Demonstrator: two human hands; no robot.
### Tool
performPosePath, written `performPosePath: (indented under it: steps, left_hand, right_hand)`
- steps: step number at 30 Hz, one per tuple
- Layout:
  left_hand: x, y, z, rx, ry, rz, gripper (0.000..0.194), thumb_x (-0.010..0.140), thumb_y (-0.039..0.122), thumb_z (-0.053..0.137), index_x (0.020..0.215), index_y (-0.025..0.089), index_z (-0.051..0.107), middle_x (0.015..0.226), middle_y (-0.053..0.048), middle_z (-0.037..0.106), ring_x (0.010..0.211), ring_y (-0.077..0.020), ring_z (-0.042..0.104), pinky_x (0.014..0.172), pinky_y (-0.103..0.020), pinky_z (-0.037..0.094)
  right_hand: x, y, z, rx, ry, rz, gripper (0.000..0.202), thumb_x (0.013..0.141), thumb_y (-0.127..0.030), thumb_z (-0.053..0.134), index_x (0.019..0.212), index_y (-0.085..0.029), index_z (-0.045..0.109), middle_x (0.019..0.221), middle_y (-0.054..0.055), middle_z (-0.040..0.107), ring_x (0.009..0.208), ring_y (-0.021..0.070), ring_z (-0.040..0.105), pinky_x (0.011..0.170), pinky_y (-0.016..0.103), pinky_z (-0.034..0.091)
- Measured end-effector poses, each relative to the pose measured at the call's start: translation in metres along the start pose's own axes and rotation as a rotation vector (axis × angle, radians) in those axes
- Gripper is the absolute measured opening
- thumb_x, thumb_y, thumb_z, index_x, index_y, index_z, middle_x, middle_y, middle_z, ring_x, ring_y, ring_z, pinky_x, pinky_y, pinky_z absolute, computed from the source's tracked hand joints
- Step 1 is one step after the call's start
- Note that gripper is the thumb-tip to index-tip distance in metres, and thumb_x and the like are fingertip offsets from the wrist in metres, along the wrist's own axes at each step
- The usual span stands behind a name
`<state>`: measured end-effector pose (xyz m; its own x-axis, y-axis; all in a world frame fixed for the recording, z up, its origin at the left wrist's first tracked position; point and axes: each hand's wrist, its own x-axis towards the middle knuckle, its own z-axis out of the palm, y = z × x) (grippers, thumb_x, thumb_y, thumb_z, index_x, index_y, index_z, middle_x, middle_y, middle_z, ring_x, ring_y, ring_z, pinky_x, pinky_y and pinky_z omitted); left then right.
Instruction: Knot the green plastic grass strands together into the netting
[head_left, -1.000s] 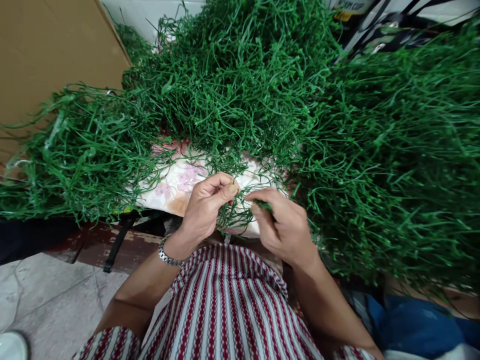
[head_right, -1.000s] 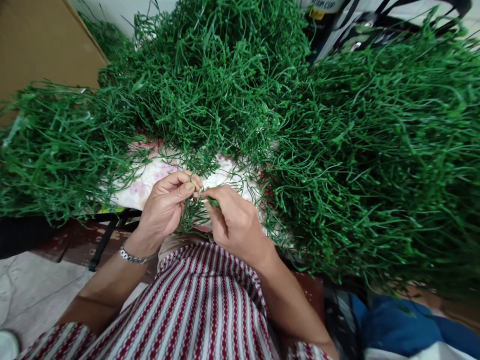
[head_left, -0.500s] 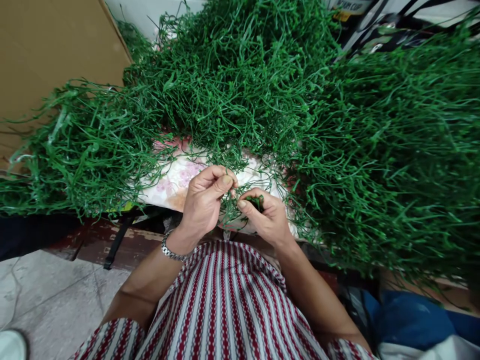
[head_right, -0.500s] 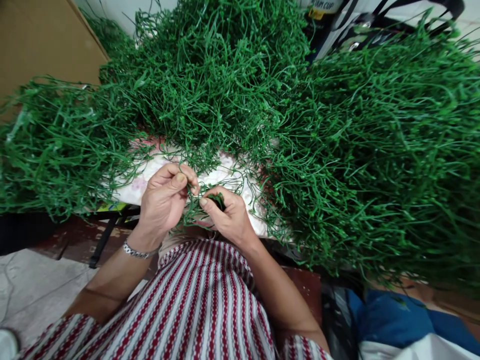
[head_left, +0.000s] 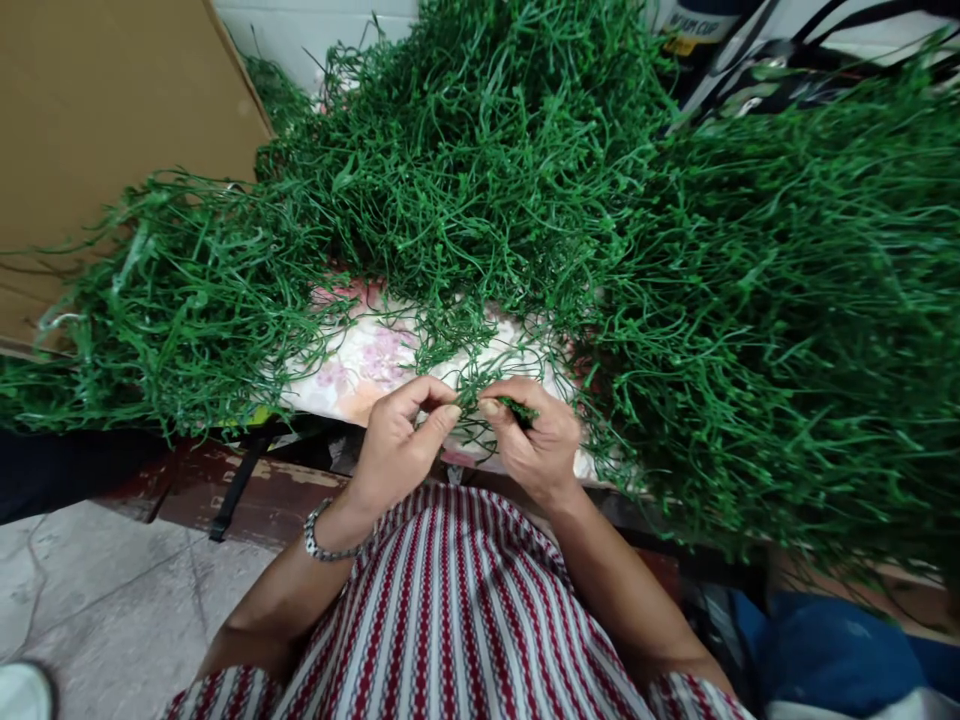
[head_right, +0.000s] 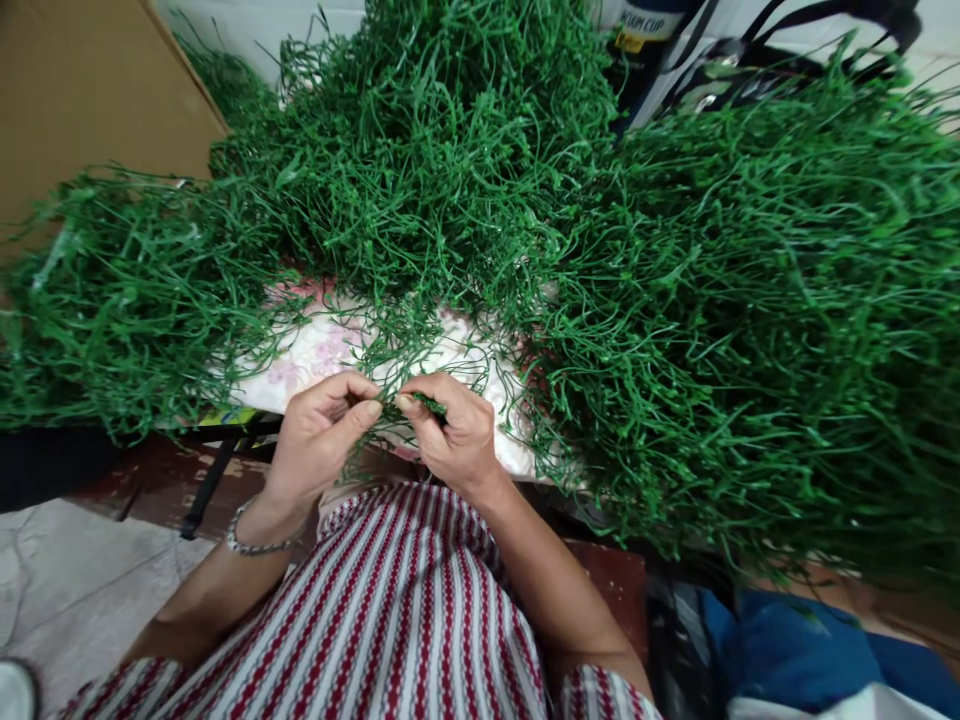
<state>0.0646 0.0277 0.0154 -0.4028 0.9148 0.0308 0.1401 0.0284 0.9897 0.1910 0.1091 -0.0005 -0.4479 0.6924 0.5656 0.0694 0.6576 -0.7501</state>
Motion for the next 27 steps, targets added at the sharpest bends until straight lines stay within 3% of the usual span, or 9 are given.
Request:
performPosePath:
  steps: [4,7,12,15,17,22,27]
  left_hand:
    - [0.003,-0.009,0.007,-0.358,0.088,-0.145,0.013,0.073,0.025,0.063,0.071,0.017,0.053,0.058,0.005,0.044,0.050,-0.0067,0.038,0.048,-0.019,0.030]
    - [0.002,-0.010,0.009,-0.474,0.121,-0.197,0.014,0.070,0.024,0.065,0.071,0.017,0.052,0.059,0.005,0.044,0.051,-0.0063,0.040,0.048,-0.018,0.032]
    - [0.000,-0.016,0.006,-0.464,0.119,-0.174,0.013,0.071,0.023,0.065,0.070,0.017,0.053,0.060,0.004,0.043,0.052,-0.0065,0.037,0.048,-0.018,0.029]
    - [0.000,-0.020,0.000,-0.361,0.087,-0.075,0.010,0.072,0.023,0.064,0.070,0.017,0.055,0.062,0.003,0.044,0.054,-0.0079,0.036,0.050,-0.020,0.028]
    - [-0.001,-0.021,-0.002,-0.294,0.070,-0.015,0.010,0.073,0.024,0.063,0.070,0.017,0.057,0.063,0.002,0.046,0.055,-0.0086,0.037,0.050,-0.021,0.028]
    - [-0.003,-0.020,-0.003,-0.263,-0.035,0.031,0.009,0.074,0.024,0.063,0.072,0.017,0.059,0.065,0.002,0.049,0.057,-0.0090,0.041,0.052,-0.021,0.030]
    - [-0.003,-0.019,-0.003,-0.334,-0.122,-0.073,0.016,0.073,0.030,0.064,0.072,0.015,0.057,0.062,0.003,0.047,0.053,-0.0072,0.038,0.050,-0.019,0.030]
  right_hand:
    - [-0.006,-0.002,0.001,-0.125,-0.028,-0.214,0.008,0.080,-0.017,0.057,0.086,-0.019,0.061,0.070,0.002,0.066,0.056,0.0106,0.055,0.053,0.024,0.043]
    - [-0.011,-0.007,0.001,-0.186,-0.102,-0.318,0.011,0.079,-0.017,0.059,0.090,-0.018,0.062,0.070,0.002,0.068,0.053,0.0107,0.055,0.051,0.025,0.044]
    - [-0.006,-0.014,-0.020,-0.023,-0.268,-0.186,0.024,0.080,-0.017,0.059,0.104,-0.018,0.060,0.087,0.003,0.070,0.069,0.0114,0.064,0.060,0.022,0.052]
    - [0.006,-0.013,-0.039,-0.030,-0.250,-0.119,0.024,0.079,-0.014,0.059,0.102,-0.019,0.062,0.088,0.002,0.069,0.069,0.0108,0.064,0.060,0.021,0.052]
    - [0.014,-0.009,-0.044,-0.083,-0.255,-0.176,0.020,0.079,-0.011,0.058,0.097,-0.018,0.064,0.085,0.002,0.069,0.071,0.0115,0.065,0.064,0.022,0.052]
    - [0.018,0.004,-0.032,-0.180,-0.447,-0.363,0.015,0.079,-0.020,0.061,0.093,-0.014,0.064,0.081,0.005,0.069,0.071,0.0136,0.063,0.063,0.024,0.051]
    - [0.014,0.007,-0.025,-0.187,-0.469,-0.355,0.015,0.083,-0.022,0.057,0.092,-0.012,0.063,0.073,0.003,0.066,0.066,0.0107,0.059,0.060,0.022,0.046]
